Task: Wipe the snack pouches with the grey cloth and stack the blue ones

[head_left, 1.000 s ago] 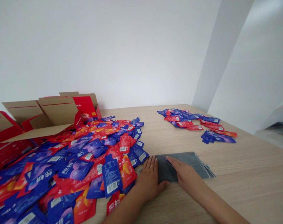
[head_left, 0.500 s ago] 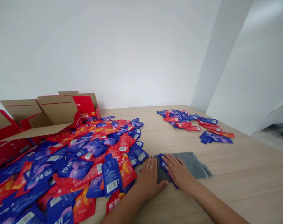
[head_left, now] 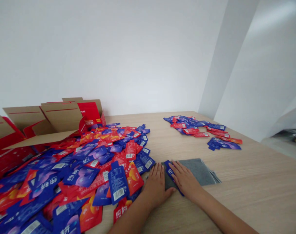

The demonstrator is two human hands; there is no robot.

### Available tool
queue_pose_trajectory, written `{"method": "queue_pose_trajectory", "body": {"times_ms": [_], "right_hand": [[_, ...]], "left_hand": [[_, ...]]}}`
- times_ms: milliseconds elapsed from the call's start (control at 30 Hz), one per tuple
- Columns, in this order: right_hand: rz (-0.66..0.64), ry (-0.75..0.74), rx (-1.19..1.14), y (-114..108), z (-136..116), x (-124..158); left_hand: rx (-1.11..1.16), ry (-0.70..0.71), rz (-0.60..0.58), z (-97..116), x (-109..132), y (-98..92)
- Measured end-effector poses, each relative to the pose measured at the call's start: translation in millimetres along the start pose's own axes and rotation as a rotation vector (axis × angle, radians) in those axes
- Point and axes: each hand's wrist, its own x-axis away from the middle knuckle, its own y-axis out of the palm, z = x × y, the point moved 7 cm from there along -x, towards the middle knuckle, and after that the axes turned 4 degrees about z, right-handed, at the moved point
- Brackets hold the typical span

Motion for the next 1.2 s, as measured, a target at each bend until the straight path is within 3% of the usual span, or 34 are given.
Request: {"method": "queue_pose_trajectory", "body": {"times_ms": [267, 400, 533, 633, 733, 933, 1200], "right_hand": [[0.142, 0.105, 0.002, -23.9, 28.1, -3.5], [0.121, 0.183, -0.113, -35.7, 35.8, -1.8], [0.167, 0.17, -0.132, -61.5, 32.8, -2.3], [0.156, 0.074, -0.282, -72.5, 17.8, -2.8], [0.02, -0.039, -0.415, -61.7, -0.4, -0.3], [-0.133, -0.13, -0.246, -16.9, -8.5, 5.8], [-0.113, -0.05, -0.141, -3.7, 5.0, -7.4]], "left_hand": [[0.002, -0.03, -0.022, -0.8, 0.6, -0.7], [0.014, -0.03, -0.023, -0.6, 0.7, -0.4], [0.031, -0.028, -0.018, -0.2, 1.5, -1.6], [0.036, -0.018, -0.01, 0.9, 2.2, -3.7], [0.028, -0.014, -0.014, 1.1, 2.0, -3.9], [-0.01, -0.012, -0.014, -0.5, 0.1, -0.2], [0.0, 0.0, 0.008, 1.7, 0.9, -2.4]]}}
